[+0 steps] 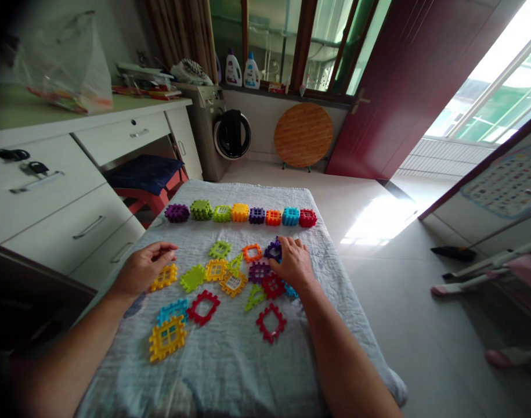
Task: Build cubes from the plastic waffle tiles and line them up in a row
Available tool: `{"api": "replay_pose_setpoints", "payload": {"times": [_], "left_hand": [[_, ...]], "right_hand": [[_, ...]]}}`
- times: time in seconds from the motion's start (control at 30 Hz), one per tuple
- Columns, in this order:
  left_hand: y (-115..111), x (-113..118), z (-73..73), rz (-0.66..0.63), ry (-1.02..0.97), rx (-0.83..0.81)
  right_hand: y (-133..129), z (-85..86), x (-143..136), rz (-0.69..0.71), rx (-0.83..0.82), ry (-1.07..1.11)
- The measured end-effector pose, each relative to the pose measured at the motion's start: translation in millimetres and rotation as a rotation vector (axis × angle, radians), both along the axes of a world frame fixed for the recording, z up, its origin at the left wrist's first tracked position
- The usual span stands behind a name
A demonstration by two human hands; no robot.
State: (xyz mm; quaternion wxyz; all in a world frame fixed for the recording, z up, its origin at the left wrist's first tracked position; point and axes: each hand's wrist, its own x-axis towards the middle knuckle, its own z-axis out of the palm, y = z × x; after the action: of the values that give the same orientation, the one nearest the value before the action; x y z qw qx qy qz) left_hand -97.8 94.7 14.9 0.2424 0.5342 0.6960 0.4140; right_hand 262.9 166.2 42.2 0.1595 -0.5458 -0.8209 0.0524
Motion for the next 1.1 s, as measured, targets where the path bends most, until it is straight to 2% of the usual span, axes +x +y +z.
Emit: {"api": "replay_pose_setpoints", "payload": {"times": [0.33,0.57,0.7,0.83,0.97,1.1], "left_hand": [[-0.1,0.3,1.4,0.006,-0.003,-0.012],[-0.5,0.3,1.6,-0.003,-0.003,0.012],[-0.1,0.0,1.2,-0.008,-0.019,0.005],[-0.2,-1.4,0.7,-0.004,-0.013,0.000],[-0.3,-3.7,-2.6,-0.021,-0.013,0.021],[0.7,-4.4,-4.4,-0.030,-0.020,0.017]], "right_hand": [[-1.8,-2.0,-2.0,-0.010,0.016,-0.054],[5.7,4.4,-3.5,-0.012,0.049,0.076],[32.4,19.5,-15.0,0.066,0.065,0.155],[75.3,29.0,-36.4,0.098,0.065,0.191],[114.9,25.5,-55.4,0.105,0.005,0.162],[138.2,19.6,-63.7,0.129,-0.018,0.125]]}}
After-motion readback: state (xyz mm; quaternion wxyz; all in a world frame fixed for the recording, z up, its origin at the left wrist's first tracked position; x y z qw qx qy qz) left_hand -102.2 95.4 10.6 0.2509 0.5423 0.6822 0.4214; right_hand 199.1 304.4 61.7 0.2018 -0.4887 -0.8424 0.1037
